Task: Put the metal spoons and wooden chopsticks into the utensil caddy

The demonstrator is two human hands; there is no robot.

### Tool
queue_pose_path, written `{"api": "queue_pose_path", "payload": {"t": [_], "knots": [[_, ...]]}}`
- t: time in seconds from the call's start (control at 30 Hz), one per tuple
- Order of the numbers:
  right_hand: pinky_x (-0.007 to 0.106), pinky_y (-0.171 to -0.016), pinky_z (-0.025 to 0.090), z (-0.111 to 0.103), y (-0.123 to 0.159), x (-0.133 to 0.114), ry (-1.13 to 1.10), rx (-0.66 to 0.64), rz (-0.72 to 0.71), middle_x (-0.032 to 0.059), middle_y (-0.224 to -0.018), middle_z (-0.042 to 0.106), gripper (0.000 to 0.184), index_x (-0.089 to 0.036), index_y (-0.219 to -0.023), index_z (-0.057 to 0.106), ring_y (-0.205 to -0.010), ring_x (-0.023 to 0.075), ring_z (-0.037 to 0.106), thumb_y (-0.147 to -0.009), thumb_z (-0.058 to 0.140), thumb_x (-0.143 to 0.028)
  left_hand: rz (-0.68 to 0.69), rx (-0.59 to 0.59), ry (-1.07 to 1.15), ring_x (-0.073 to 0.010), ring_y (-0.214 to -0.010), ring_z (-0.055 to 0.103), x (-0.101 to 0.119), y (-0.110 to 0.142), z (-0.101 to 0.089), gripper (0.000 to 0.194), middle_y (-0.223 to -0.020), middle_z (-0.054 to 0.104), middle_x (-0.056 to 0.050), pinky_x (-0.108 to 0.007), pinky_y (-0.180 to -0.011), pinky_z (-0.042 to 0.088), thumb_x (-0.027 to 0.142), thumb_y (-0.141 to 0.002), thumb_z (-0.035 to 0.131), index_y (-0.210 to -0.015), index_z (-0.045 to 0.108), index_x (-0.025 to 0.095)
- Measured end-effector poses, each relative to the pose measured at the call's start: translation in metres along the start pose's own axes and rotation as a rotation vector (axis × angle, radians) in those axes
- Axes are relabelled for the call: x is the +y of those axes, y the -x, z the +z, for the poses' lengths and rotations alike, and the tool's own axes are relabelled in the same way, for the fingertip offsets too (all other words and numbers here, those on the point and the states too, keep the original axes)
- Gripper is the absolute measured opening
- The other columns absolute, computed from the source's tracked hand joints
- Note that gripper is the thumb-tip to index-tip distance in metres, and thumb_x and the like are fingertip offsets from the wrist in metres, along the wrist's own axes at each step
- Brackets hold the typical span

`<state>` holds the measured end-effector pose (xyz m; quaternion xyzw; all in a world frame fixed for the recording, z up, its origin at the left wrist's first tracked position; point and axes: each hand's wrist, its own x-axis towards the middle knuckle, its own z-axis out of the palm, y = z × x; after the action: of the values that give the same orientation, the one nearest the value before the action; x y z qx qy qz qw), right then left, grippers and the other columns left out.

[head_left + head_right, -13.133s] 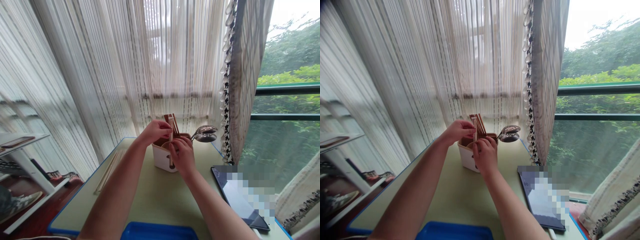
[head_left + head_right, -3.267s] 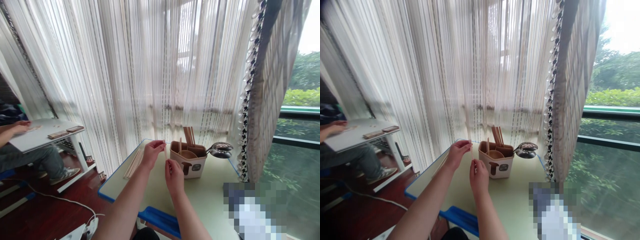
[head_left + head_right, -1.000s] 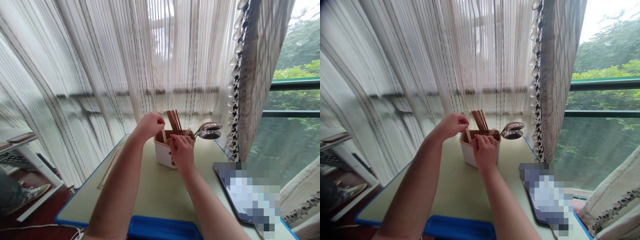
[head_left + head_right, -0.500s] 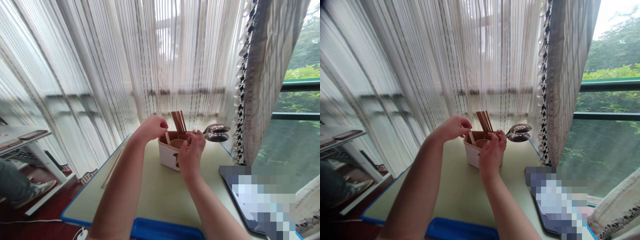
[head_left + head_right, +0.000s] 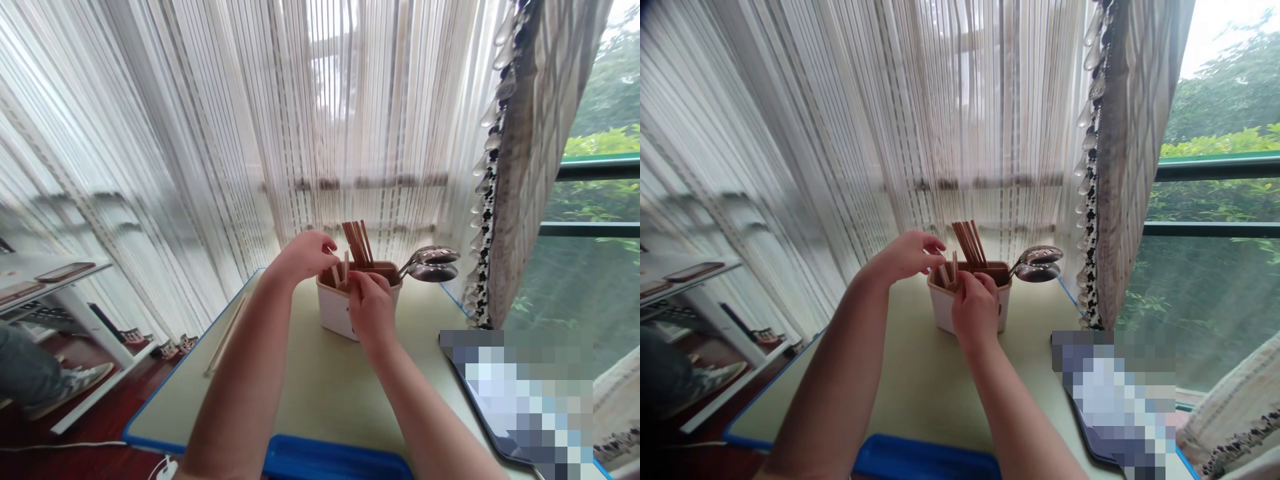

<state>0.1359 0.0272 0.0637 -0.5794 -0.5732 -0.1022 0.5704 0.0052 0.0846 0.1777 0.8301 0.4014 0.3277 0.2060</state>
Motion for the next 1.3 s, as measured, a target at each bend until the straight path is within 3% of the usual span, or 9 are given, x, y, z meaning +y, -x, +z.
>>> {"api": "queue_pose_path", "payload": {"t": [0.13,0.47,0.77,1.07,1.3], "knots": [[0.038,-0.093,0.037,0.0,0.001,-0.001,0.079,-0.043,-0.059,0.0069,-0.095,0.068,0.031,-0.019,-0.103,0.068,-0.103,0.0238,0.052,-0.079,0.048,-0.013,-0.01,-0.039,0.001,-0.0148,-0.066,0.062,0.003,0.0,0.0,0.037,-0.089,0.069,-0.006,-0.025,-0.059,0.05,0.033,-0.069,0.066,-0.102,0.066,0.018],[0.036,-0.092,0.028,-0.003,0.003,-0.004,0.15,-0.103,-0.146,0.0016,-0.105,0.068,0.028,-0.024,-0.109,0.065,-0.105,0.0231,0.048,-0.086,0.049,-0.026,-0.016,0.104,-0.129,-0.0132,-0.064,0.059,-0.008,-0.01,0.004,0.021,-0.073,0.066,-0.004,-0.024,-0.058,0.047,0.031,-0.07,0.058,-0.08,0.066,0.015],[0.035,-0.089,0.031,-0.004,0.004,-0.006,0.119,-0.088,-0.163,0.0013,-0.09,0.07,0.024,-0.022,-0.103,0.066,-0.095,0.0217,0.051,-0.084,0.051,-0.024,-0.097,0.171,-0.331,-0.014,-0.057,0.055,0.011,-0.002,0.005,0.019,-0.061,0.062,-0.003,-0.025,-0.053,0.041,0.032,-0.068,0.053,-0.068,0.063,0.016],[0.037,-0.092,0.033,0.001,0.005,-0.001,0.109,-0.05,-0.155,0.0034,-0.095,0.07,0.028,-0.019,-0.109,0.063,-0.099,0.0232,0.051,-0.084,0.05,-0.024,-0.057,0.301,-0.364,-0.0146,-0.062,0.057,0.023,0.007,0.003,0.013,-0.064,0.064,-0.003,-0.026,-0.058,0.042,0.023,-0.067,0.054,-0.069,0.065,0.016],[0.036,-0.093,0.035,-0.002,0.002,-0.001,0.097,-0.013,-0.153,0.0052,-0.104,0.067,0.029,-0.017,-0.108,0.064,-0.101,0.0218,0.052,-0.086,0.045,-0.018,-0.018,0.413,-0.357,-0.0146,-0.063,0.057,0.015,0.001,0.009,0.012,-0.065,0.064,-0.005,-0.026,-0.061,0.044,0.02,-0.068,0.054,-0.069,0.066,0.015]]}}
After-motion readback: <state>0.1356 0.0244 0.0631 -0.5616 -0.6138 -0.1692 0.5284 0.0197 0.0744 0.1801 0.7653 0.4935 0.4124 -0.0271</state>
